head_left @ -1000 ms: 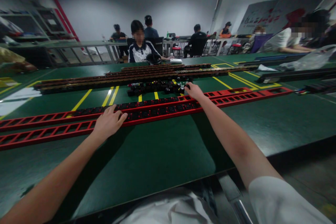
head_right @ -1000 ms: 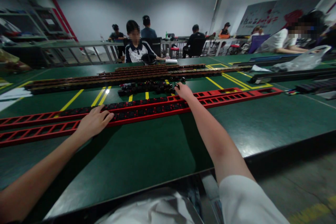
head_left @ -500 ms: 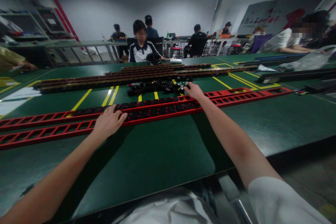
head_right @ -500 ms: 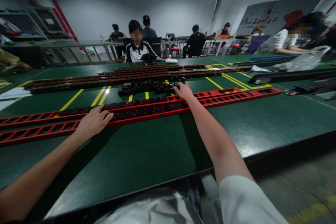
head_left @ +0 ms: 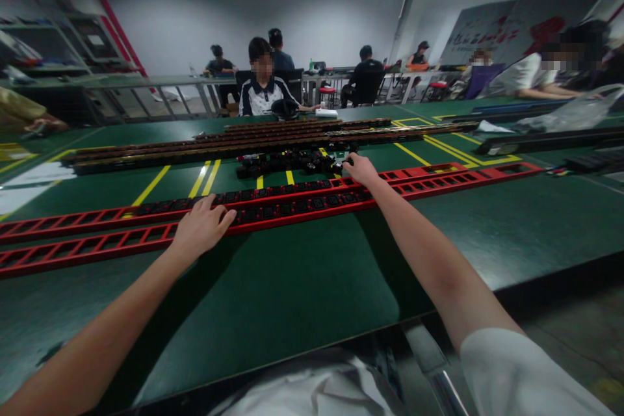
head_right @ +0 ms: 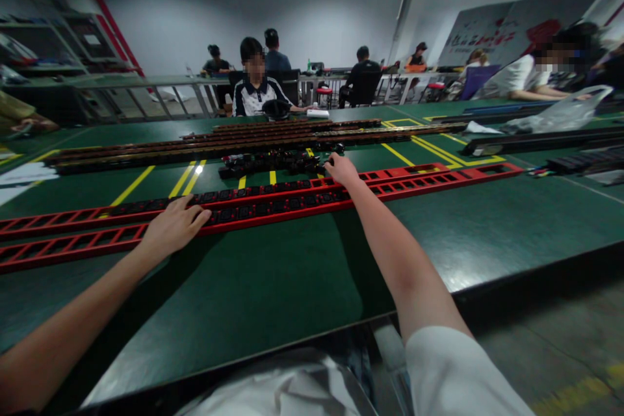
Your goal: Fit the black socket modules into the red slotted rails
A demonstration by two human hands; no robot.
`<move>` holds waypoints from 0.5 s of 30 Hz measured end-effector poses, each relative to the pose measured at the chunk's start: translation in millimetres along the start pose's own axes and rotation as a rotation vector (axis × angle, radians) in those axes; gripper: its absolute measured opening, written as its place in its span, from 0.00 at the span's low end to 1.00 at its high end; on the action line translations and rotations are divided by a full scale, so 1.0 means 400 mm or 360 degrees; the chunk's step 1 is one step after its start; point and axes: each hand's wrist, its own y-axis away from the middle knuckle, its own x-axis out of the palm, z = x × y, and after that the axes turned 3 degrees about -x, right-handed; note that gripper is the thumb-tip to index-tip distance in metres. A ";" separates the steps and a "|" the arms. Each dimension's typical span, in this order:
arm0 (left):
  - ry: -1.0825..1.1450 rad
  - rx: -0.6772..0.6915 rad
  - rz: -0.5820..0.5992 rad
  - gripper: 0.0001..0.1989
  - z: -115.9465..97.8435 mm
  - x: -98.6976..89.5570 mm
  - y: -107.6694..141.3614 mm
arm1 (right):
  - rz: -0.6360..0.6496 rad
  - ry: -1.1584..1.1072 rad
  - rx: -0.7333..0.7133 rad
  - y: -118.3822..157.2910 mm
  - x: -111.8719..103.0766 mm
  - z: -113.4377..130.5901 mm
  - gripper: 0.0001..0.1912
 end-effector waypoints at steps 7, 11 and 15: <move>0.0066 -0.0007 -0.0026 0.32 0.001 0.002 0.000 | -0.0018 0.0013 -0.0038 0.002 0.003 0.000 0.15; 0.0078 -0.0004 -0.0017 0.32 0.004 0.004 -0.001 | -0.0020 -0.0021 -0.0038 0.003 0.003 0.001 0.15; 0.0065 -0.0002 -0.0007 0.31 0.002 0.002 0.000 | -0.0048 -0.0054 -0.0032 0.003 0.002 0.000 0.16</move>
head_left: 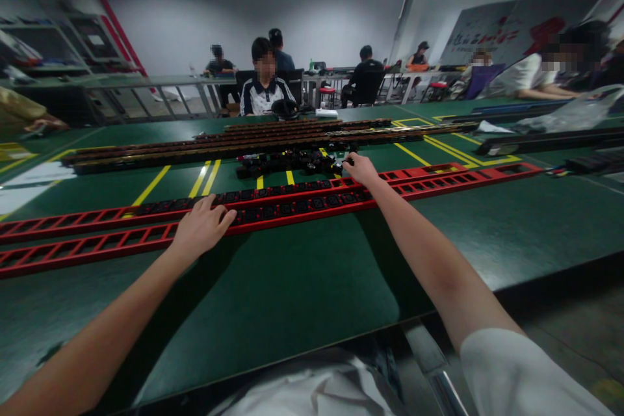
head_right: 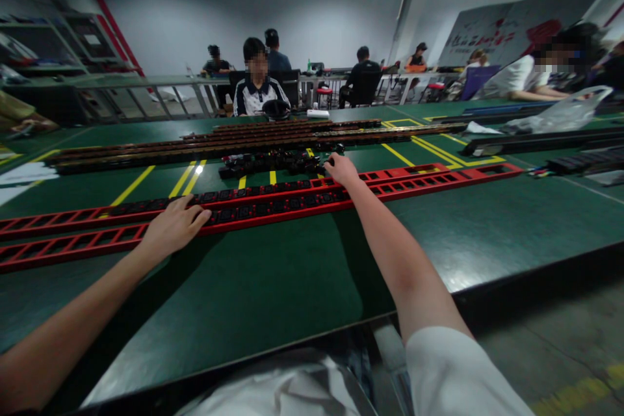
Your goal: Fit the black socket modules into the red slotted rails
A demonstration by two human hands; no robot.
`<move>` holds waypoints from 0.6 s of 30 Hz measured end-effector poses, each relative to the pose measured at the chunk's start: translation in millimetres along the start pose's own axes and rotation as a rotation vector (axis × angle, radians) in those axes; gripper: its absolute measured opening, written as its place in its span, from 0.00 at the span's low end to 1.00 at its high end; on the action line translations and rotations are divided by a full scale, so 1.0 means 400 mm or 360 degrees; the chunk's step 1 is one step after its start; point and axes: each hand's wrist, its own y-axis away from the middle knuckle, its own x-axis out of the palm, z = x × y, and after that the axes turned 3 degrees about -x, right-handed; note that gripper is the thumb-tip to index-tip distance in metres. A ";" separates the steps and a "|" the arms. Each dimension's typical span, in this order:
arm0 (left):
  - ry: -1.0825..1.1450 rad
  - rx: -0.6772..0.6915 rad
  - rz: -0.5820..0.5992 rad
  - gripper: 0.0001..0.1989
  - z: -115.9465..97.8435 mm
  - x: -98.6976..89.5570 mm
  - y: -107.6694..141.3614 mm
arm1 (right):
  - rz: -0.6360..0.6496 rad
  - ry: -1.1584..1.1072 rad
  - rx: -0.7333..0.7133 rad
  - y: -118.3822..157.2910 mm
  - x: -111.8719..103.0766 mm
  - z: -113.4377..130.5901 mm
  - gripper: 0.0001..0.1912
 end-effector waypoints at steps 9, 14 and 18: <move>-0.0033 -0.0022 -0.0016 0.31 -0.007 -0.007 0.001 | -0.0052 0.0043 -0.0084 -0.007 0.012 -0.016 0.20; -0.0059 -0.0039 0.0052 0.34 -0.010 -0.013 0.002 | -0.0029 0.0009 -0.0101 -0.010 0.013 -0.019 0.20; -0.0040 -0.0025 0.0048 0.34 -0.011 -0.013 0.003 | -0.0015 -0.0041 -0.0095 -0.010 0.012 -0.018 0.19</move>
